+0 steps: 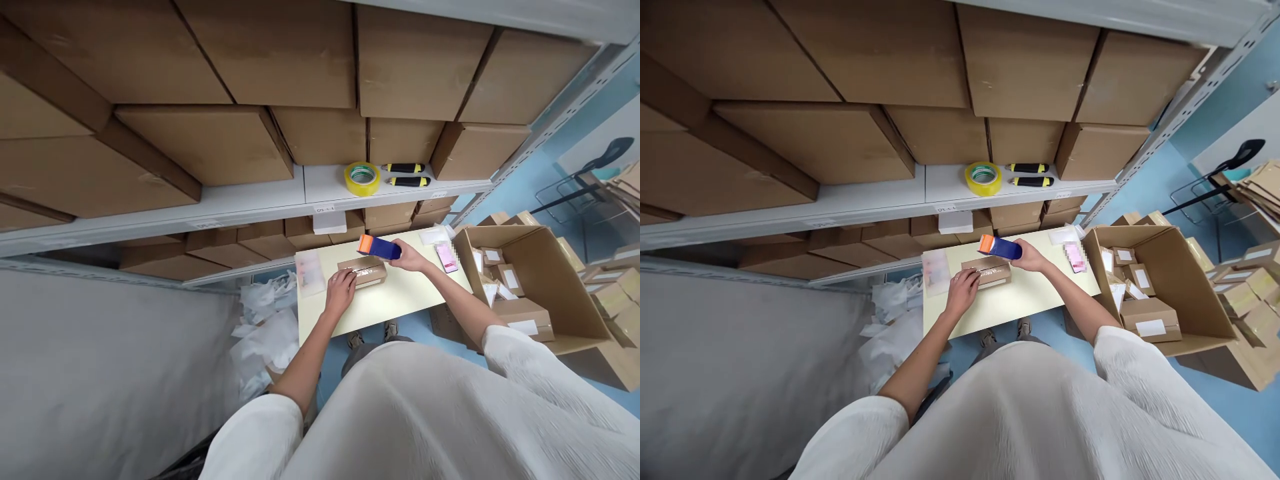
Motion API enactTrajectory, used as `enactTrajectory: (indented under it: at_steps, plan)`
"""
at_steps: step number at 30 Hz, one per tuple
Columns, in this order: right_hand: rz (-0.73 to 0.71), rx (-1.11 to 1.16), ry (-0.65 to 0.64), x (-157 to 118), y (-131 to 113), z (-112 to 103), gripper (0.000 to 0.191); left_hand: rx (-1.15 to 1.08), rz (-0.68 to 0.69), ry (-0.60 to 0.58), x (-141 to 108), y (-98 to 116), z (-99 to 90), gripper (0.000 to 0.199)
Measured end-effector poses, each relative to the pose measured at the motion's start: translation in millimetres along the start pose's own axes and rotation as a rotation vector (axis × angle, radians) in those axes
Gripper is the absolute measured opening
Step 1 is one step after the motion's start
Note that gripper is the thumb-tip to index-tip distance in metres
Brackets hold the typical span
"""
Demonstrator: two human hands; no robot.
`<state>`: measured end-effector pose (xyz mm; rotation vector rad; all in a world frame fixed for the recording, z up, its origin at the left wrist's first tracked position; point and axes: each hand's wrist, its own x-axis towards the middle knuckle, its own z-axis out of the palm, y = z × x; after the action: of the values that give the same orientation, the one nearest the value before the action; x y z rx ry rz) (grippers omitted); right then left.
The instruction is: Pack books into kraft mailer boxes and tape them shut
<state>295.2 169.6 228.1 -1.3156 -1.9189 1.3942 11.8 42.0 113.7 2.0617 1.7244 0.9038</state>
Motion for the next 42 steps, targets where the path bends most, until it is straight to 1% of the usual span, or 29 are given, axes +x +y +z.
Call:
enactTrajectory:
  at_steps: [4, 6, 8, 10, 13, 15, 17, 20, 25, 29, 32, 35, 39, 42]
  plan:
    - [0.011, -0.068, -0.137, 15, -10, 23, 0.050, -0.039, -0.014, -0.007, 3, -3, -2.0, 0.034]
    - [0.018, -0.133, -0.177, 20, -10, 30, 0.048, -0.066, -0.028, -0.005, 3, -4, -2.2, 0.034]
    - [0.026, -0.216, -0.193, 24, -10, 33, 0.046, -0.086, -0.052, 0.024, 1, -4, -2.1, 0.033]
    - [0.029, -0.298, -0.196, 25, -11, 33, 0.044, -0.098, -0.108, 0.078, -1, -4, -2.1, 0.029]
    - [0.025, -0.390, -0.208, 24, -13, 30, 0.042, -0.141, -0.273, 0.156, -2, -2, -4.0, 0.024]
    - [0.022, -0.412, -0.221, 22, -14, 28, 0.042, -0.238, -0.388, 0.202, 3, 0, -7.4, 0.023]
    - [0.020, -0.413, -0.226, 21, -14, 28, 0.042, -0.412, -0.479, 0.226, 12, 2, -11.9, 0.023]
    - [0.019, -0.417, -0.215, 21, -13, 29, 0.042, -0.667, -0.581, 0.218, 28, 7, -18.1, 0.022]
    - [0.027, -0.421, -0.217, 20, -13, 30, 0.043, -0.888, -0.713, 0.180, 50, 14, -19.3, 0.023]
    - [0.019, -0.471, -0.225, 19, -14, 30, 0.042, -0.937, -0.758, 0.190, 57, 14, -16.1, 0.031]
    - [0.017, -0.561, -0.234, 20, -15, 32, 0.041, -0.887, -0.752, 0.240, 56, 12, -16.5, 0.036]
    - [-0.001, -0.662, -0.245, 21, -17, 34, 0.041, -0.833, -0.750, 0.295, 51, 11, -19.6, 0.041]
    - [-0.051, -0.759, -0.275, 20, -23, 36, 0.041, -0.807, -0.759, 0.322, 42, 9, -22.4, 0.044]
    - [-0.080, -0.808, -0.295, 19, -28, 38, 0.042, -0.793, -0.762, 0.349, 36, 8, -20.8, 0.045]
